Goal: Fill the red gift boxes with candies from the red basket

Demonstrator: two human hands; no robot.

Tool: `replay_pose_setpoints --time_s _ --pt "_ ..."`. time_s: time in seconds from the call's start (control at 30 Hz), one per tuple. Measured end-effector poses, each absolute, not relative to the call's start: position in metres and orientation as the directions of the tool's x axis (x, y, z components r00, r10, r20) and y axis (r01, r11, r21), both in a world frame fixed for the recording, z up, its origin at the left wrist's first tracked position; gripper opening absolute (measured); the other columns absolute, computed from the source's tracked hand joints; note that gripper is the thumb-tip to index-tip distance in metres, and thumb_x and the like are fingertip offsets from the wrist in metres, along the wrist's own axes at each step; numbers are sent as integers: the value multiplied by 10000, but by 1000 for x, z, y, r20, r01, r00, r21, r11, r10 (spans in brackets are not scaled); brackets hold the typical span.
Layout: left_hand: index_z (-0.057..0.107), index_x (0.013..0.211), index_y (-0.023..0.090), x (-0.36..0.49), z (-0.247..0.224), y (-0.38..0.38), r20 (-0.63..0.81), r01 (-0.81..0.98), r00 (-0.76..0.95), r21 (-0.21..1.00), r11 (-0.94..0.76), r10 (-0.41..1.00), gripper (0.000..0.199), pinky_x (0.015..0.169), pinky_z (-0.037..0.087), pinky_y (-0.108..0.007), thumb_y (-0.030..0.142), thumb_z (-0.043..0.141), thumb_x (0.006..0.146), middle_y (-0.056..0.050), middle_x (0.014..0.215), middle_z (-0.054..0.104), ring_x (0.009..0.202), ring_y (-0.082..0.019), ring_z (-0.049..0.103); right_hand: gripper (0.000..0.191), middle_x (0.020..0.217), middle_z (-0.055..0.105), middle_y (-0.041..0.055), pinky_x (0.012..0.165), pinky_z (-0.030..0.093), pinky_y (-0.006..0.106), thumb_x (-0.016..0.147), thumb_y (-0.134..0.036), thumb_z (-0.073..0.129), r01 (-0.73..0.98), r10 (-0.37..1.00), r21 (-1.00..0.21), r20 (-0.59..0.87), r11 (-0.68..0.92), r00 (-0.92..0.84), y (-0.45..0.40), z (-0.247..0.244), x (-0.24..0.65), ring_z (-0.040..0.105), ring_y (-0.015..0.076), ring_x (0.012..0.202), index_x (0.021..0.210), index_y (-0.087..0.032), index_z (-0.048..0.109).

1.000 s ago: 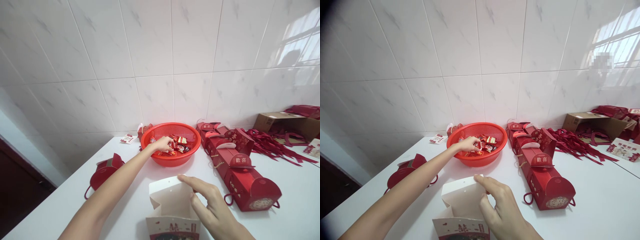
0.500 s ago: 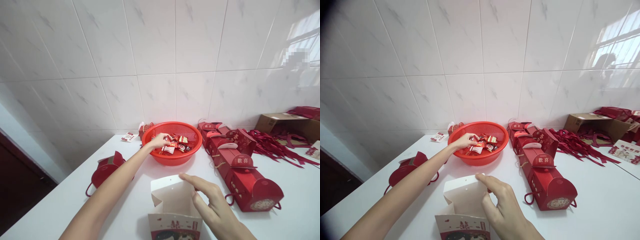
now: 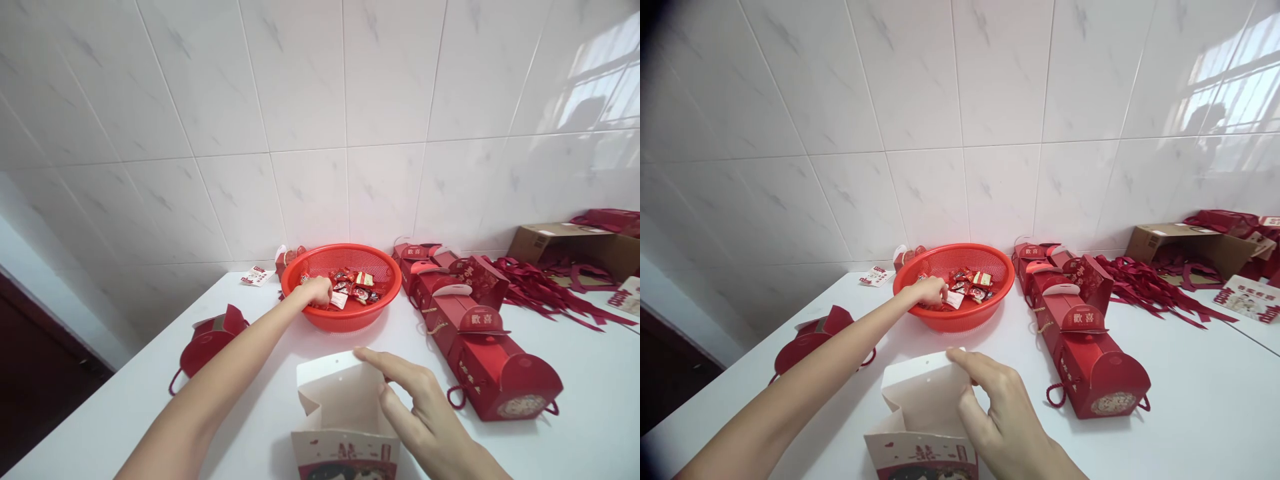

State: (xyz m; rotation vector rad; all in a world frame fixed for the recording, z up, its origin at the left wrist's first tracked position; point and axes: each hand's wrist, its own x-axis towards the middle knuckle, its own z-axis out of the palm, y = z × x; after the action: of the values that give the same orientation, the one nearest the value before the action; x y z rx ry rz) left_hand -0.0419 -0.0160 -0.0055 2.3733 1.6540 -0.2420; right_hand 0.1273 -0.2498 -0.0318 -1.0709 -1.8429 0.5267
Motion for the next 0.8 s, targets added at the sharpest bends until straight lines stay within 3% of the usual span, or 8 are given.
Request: replay_pose_setpoints --time_s 0.17,0.37,0.5,0.63,0.8 --pt "716 689 165 -34 -3 -11 -306 898 425 26 -438 852 163 713 515 -323 72 696 557 -102 798 733 769 -269 682 467 1126 761 104 840 598 298 853 -180 427 443 846 -723 489 530 -213 -250 -32 128 731 221 994 1222 -146 710" --pt "722 983 213 -7 -2 -4 -245 792 605 82 -606 758 256 803 490 -254 159 616 756 -63 1031 729 970 -224 656 485 1202 739 87 847 590 282 842 -181 421 449 847 -720 480 528 -226 -249 -34 129 728 213 1021 1240 -163 698" --pt "686 1137 232 18 -12 0 -273 751 650 86 -655 709 457 870 495 -284 122 670 694 -81 1205 684 1088 -259 630 481 1169 752 75 823 591 261 836 -178 423 450 833 -703 505 550 -228 -247 -37 130 734 199 976 1233 -174 695" --pt "662 1178 228 24 -21 7 -314 766 626 72 -639 714 647 860 517 -319 92 743 551 -101 1206 679 1088 -305 631 477 1133 761 86 804 588 240 836 -171 413 443 812 -685 534 579 -235 -247 -37 130 738 189 933 1221 -144 694" --pt "701 1033 203 13 -19 13 -289 777 623 126 -616 727 395 767 510 -286 130 665 646 -88 1049 719 946 -270 670 468 1173 747 68 821 577 217 841 -158 427 464 831 -692 499 553 -246 -249 -36 130 728 181 984 1235 -169 679"
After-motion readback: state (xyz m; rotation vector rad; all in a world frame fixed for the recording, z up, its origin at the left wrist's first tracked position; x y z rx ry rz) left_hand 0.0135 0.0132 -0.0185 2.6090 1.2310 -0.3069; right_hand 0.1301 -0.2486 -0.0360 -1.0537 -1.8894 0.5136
